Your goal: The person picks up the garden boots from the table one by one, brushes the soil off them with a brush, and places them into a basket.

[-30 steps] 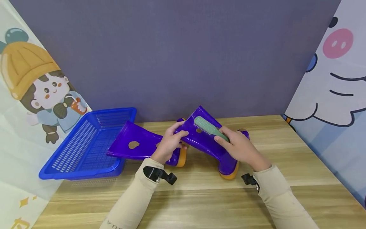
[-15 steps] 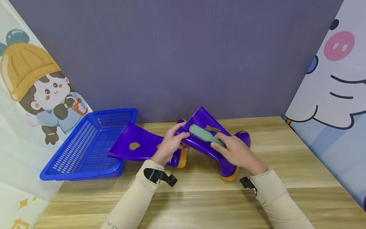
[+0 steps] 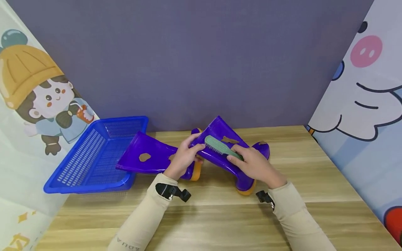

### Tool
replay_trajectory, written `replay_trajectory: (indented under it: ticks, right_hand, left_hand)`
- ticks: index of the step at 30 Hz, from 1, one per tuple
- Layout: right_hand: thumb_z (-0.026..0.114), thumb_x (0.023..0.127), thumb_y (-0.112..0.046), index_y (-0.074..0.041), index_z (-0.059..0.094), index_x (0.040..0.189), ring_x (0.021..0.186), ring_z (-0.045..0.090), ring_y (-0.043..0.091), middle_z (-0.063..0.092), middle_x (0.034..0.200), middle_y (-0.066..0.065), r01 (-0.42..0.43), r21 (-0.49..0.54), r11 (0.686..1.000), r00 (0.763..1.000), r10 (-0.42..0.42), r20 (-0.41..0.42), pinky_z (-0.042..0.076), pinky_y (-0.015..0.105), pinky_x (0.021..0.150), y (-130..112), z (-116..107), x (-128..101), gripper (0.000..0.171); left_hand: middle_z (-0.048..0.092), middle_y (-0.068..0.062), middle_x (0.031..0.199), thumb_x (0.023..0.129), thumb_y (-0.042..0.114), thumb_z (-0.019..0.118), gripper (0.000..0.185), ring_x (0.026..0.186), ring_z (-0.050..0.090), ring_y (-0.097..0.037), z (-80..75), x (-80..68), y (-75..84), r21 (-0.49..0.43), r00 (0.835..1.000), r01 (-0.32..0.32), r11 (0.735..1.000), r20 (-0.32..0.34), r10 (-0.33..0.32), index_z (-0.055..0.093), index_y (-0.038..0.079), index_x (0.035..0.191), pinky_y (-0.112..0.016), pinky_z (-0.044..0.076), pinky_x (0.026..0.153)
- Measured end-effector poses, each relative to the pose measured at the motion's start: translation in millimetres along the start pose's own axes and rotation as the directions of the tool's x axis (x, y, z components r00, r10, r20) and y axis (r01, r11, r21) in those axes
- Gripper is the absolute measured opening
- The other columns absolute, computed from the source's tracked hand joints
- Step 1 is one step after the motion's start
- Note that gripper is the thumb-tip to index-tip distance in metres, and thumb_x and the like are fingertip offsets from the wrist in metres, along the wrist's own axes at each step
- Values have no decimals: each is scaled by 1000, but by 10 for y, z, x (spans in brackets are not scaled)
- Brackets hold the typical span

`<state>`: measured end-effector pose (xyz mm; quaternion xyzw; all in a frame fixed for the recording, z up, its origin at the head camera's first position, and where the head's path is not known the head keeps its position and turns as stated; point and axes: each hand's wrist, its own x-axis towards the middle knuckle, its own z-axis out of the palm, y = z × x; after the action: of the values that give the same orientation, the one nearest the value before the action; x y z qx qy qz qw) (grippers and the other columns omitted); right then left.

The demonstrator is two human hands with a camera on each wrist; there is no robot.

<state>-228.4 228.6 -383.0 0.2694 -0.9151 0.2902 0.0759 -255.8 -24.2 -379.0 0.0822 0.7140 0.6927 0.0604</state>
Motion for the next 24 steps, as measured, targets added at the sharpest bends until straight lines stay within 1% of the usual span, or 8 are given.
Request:
replay_trajectory:
  ticks: [7,11,14,15,19,22,24]
  right_hand:
    - [61,103,-27,-17,64,105,58,49,2,59,74,-8,-23,29,999,1000,22,7,42,22,56,17,11,31,10]
    - [63,102,-29,-18,65,104,58,49,3,58,72,-9,-35,25,999,999,35,3,42,22,56,-3,43,30,11]
    - [63,102,-30,-18,65,103,57,47,3,56,70,-10,-30,6,1000,1000,30,-8,41,22,55,-31,54,20,12]
    - [63,102,-30,-18,65,103,57,47,3,55,69,-11,-30,-1,1000,999,30,-10,41,22,55,-38,55,17,12]
    - [62,103,-30,-17,64,104,57,46,3,55,69,-10,-35,-49,998,999,35,-12,40,22,55,-64,34,1,13]
    - [62,103,-30,-15,64,105,58,47,3,55,69,-10,-38,-92,995,999,37,-12,40,22,56,-89,12,-3,15]
    - [61,103,-31,-15,63,106,59,47,4,55,70,-10,-41,-111,993,999,40,-11,40,22,56,-109,2,4,17]
  left_hand:
    - [67,-22,114,96,14,67,47,58,62,-18,-16,39,-15,19,999,-40,999,-4,40,59,16,142,-32,57,53]
    - [67,-23,116,95,15,67,47,59,63,-18,-30,19,-42,73,998,-55,996,-17,56,59,16,142,-39,61,56]
    - [69,-23,113,95,15,68,46,58,64,-23,-34,-4,-63,98,998,-58,993,-25,61,60,16,141,-42,61,57]
    - [69,-23,112,95,15,68,46,58,65,-25,-33,-11,-65,100,998,-60,993,-24,63,60,15,141,-40,60,55]
    - [69,-20,111,96,16,67,46,62,66,-34,-28,-27,-34,80,998,-53,995,-12,54,60,15,141,-38,60,55]
    - [68,-20,112,96,16,67,46,63,65,-32,-34,-25,18,63,999,-43,997,-10,44,59,16,141,-38,60,56]
    - [67,-21,113,96,15,67,46,61,65,-27,-39,-14,38,56,999,-41,998,-8,41,59,15,141,-36,59,56]
